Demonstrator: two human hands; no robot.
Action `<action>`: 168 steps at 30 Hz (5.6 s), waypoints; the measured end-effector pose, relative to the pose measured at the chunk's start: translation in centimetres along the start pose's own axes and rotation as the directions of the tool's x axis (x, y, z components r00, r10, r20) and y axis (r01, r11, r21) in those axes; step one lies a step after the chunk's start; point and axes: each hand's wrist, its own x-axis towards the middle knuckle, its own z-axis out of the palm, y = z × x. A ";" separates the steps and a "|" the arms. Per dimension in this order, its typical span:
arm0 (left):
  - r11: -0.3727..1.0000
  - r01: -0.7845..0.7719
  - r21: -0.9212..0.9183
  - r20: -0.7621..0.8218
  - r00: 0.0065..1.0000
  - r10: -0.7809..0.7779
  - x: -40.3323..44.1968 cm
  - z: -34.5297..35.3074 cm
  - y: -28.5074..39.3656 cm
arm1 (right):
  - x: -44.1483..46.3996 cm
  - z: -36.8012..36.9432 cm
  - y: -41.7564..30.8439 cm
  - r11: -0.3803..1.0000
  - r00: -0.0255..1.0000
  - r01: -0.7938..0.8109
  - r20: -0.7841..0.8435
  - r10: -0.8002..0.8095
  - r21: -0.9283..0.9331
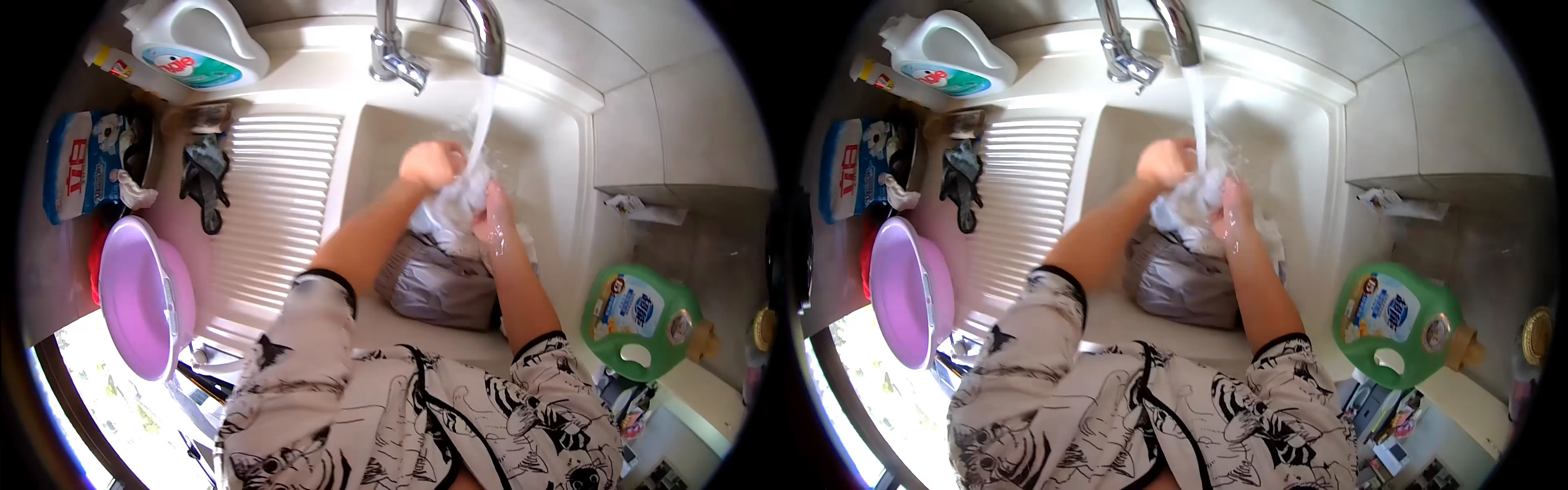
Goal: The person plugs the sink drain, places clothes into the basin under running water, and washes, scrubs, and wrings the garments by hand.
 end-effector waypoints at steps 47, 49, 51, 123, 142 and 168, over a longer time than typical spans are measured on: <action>0.857 -0.097 0.506 0.181 0.984 0.005 -7.2 7.2 -8.8 | 14.3 -0.6 -0.7 0.366 0.857 0.445 0.271 -0.438 -0.817; 0.873 -0.083 0.480 0.183 0.983 -0.007 -6.4 7.2 -9.0 | 12.8 -1.0 -0.4 0.298 0.743 0.635 0.458 -0.488 -0.712; 0.892 -0.076 0.445 0.226 0.974 -0.030 -7.0 8.6 -9.4 | 5.4 1.4 0.5 0.223 0.615 0.782 0.666 -0.422 -0.582; 0.917 0.043 0.397 -0.119 0.993 0.006 -4.0 10.8 -12.2 | 3.9 0.9 0.5 -0.501 0.316 0.759 0.908 -0.275 -0.416; 0.895 0.429 -0.125 -0.100 0.892 -0.441 -2.4 4.7 -10.9 | 11.2 -4.4 -6.0 0.953 0.889 0.093 -0.406 -0.210 -0.289; 0.926 0.282 0.251 0.060 0.950 -0.306 3.0 7.1 -5.1 | 8.5 -3.4 3.6 0.370 0.971 0.096 0.005 -0.238 -0.924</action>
